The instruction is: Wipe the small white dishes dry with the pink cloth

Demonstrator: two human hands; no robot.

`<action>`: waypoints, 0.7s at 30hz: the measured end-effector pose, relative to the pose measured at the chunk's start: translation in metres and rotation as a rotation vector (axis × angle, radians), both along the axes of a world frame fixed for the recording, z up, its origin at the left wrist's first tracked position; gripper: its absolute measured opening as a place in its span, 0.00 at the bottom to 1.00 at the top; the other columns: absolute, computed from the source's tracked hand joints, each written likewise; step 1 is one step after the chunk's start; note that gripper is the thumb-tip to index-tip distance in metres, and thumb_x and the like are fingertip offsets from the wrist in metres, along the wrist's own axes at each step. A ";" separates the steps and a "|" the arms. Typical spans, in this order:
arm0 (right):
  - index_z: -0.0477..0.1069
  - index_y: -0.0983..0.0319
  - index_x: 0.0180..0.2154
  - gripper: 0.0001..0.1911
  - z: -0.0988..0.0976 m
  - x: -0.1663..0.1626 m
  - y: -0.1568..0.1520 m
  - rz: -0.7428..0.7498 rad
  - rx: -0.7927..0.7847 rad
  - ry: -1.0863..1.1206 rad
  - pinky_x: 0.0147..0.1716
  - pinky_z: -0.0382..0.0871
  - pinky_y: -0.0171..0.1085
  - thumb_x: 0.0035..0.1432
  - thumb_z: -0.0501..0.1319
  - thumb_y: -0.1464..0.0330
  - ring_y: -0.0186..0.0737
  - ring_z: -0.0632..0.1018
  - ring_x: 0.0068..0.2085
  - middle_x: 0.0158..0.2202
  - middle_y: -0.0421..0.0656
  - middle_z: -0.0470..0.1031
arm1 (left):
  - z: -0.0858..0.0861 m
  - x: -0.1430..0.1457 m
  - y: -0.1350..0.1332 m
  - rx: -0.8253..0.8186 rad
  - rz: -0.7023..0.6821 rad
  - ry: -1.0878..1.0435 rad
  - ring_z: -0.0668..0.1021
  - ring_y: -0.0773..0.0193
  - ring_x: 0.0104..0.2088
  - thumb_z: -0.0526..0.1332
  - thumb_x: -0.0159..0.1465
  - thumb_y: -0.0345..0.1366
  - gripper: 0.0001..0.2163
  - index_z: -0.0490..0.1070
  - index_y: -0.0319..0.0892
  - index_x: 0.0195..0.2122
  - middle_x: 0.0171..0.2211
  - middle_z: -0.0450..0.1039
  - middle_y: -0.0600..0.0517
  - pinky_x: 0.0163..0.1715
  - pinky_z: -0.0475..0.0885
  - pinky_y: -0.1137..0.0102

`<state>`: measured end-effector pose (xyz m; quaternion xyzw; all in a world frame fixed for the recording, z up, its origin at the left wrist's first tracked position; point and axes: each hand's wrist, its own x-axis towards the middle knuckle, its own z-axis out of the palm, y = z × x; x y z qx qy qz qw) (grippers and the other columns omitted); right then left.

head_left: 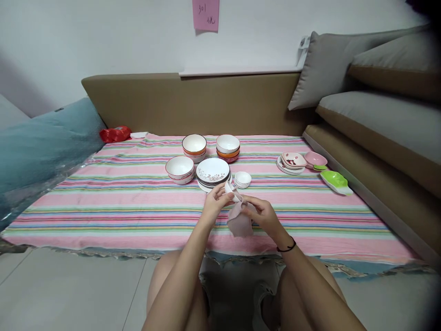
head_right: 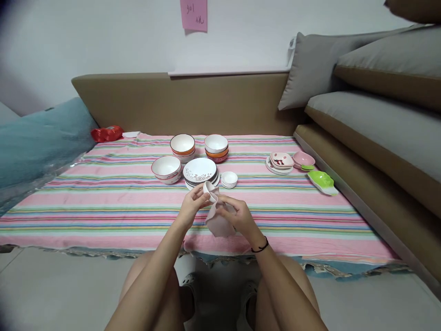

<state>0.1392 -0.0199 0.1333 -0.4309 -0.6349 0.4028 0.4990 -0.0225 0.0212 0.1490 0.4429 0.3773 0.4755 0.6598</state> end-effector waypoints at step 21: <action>0.75 0.58 0.43 0.13 -0.005 -0.006 0.001 -0.183 0.188 -0.129 0.44 0.72 0.40 0.57 0.58 0.68 0.43 0.78 0.43 0.42 0.43 0.78 | -0.008 0.008 -0.003 0.106 0.066 0.000 0.76 0.60 0.42 0.72 0.42 0.34 0.31 0.65 0.41 0.48 0.48 0.71 0.44 0.43 0.71 0.67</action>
